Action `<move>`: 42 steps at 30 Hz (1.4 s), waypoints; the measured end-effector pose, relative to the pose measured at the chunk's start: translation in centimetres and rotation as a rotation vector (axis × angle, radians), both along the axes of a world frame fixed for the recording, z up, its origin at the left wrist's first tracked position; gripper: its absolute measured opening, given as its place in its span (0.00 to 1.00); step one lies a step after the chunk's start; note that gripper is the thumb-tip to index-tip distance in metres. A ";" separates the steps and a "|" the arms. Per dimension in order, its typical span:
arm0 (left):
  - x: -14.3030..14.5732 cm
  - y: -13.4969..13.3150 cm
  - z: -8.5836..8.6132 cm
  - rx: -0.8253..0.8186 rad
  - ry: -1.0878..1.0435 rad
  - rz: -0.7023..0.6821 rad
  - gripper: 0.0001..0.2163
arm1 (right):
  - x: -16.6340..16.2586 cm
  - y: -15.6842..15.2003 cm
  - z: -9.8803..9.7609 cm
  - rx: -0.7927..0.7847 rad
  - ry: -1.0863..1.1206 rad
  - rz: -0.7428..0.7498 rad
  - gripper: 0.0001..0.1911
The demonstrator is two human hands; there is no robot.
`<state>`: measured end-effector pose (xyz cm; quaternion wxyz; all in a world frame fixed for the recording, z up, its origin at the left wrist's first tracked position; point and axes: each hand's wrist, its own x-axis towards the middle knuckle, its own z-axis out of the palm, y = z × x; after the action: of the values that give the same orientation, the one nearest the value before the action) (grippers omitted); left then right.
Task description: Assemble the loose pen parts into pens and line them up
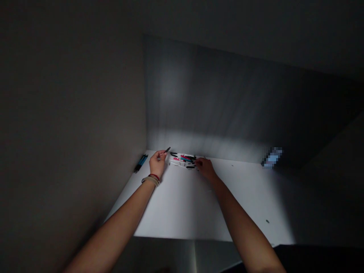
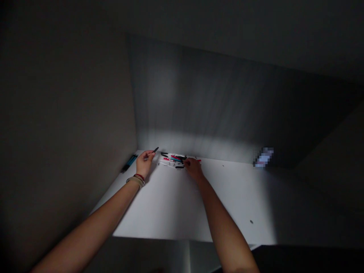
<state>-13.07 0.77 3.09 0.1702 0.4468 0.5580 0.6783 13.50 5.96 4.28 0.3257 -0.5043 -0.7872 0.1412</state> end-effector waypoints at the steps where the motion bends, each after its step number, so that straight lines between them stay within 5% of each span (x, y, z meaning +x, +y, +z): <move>1: 0.0 0.2 -0.1 0.009 -0.009 0.001 0.13 | 0.1 0.0 0.1 -0.009 -0.041 0.003 0.07; 14: 1.4 0.6 -0.9 0.042 -0.004 -0.233 0.12 | 1.3 -0.3 0.2 -0.146 -0.257 0.063 0.04; 22: 1.7 0.2 -0.4 0.051 0.003 -0.243 0.13 | 1.2 0.2 0.0 -0.148 -0.235 0.027 0.04; 28: 2.1 -0.3 0.6 0.066 -0.167 -0.374 0.16 | 1.4 0.6 0.7 -0.062 -0.003 0.028 0.08; 35: 2.9 -0.2 0.2 -0.033 -0.214 -0.540 0.24 | 0.0 -1.0 2.3 -0.288 0.465 0.125 0.16; 42: 4.7 -0.4 -0.9 -0.100 -0.170 -0.739 0.18 | -2.0 -2.6 2.6 -0.311 0.592 0.164 0.23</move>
<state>-8.38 0.33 2.22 0.4706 0.5511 0.3754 0.5779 11.46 3.41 6.93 0.4469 -0.4198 -0.6656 0.4255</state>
